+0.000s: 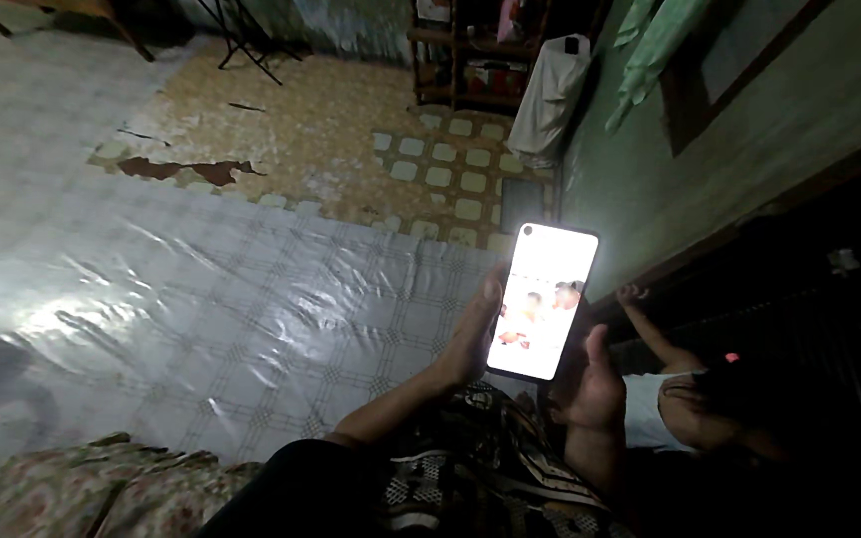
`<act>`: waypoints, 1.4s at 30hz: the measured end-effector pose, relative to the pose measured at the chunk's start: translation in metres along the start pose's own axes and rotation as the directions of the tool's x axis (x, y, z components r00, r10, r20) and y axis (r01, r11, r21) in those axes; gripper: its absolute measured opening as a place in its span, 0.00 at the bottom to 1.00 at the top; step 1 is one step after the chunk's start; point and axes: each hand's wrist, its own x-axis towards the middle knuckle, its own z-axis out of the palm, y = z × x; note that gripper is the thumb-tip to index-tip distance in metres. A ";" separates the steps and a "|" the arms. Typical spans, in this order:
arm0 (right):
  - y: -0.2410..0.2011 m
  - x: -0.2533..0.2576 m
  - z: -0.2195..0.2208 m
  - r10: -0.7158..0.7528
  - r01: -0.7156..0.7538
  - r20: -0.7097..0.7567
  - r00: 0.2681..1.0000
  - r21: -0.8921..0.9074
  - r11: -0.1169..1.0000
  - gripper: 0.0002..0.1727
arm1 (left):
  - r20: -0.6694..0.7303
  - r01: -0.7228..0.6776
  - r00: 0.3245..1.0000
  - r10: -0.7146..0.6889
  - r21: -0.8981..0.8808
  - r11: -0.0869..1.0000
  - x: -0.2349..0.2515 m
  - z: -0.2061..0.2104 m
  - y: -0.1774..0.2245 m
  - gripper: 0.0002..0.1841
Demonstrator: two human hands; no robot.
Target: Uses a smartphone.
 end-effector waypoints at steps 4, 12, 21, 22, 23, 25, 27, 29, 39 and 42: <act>0.001 0.002 -0.002 -0.070 0.071 0.029 0.997 -0.032 0.997 0.39 | 0.013 -0.001 1.000 0.001 -0.028 1.000 -0.001 0.001 0.000 0.46; -0.002 0.009 -0.010 -0.234 0.271 0.161 0.959 -0.278 0.922 0.49 | 0.050 -0.046 0.998 0.048 -0.036 0.998 0.000 0.004 -0.003 0.45; -0.007 0.009 -0.010 -0.359 0.383 0.161 0.919 -0.576 0.722 0.50 | 0.134 -0.097 0.987 0.090 0.050 0.994 0.002 0.004 -0.001 0.44; -0.006 0.009 -0.011 -0.373 0.394 0.166 0.913 -0.590 0.704 0.49 | 0.136 -0.101 0.986 0.095 0.040 0.994 0.003 0.005 -0.001 0.44; -0.004 0.009 -0.010 -0.392 0.409 0.168 0.904 -0.601 0.687 0.48 | 0.135 -0.100 0.986 0.096 0.024 0.995 0.003 0.005 -0.002 0.44; -0.001 0.008 -0.007 -0.435 0.424 0.147 0.888 -0.627 0.654 0.46 | 0.113 -0.077 0.991 0.077 0.001 0.997 0.002 0.006 -0.003 0.45; 0.000 0.008 -0.003 -0.457 0.420 0.117 0.882 -0.639 0.645 0.43 | 0.105 -0.061 0.993 0.061 0.003 0.998 0.002 0.006 -0.003 0.46; 0.003 0.008 0.000 -0.469 0.417 0.087 0.879 -0.618 0.666 0.42 | 0.116 -0.074 0.991 0.073 0.004 0.997 0.003 0.005 -0.003 0.47; 0.011 0.017 0.005 -0.494 0.412 0.068 0.867 -0.656 0.633 0.48 | 0.137 -0.105 0.986 0.093 0.088 0.991 0.007 0.002 0.004 0.48; 0.011 0.019 0.007 -0.489 0.413 0.073 0.869 -0.650 0.638 0.49 | 0.145 -0.130 0.982 0.119 0.071 0.989 0.008 0.000 0.002 0.48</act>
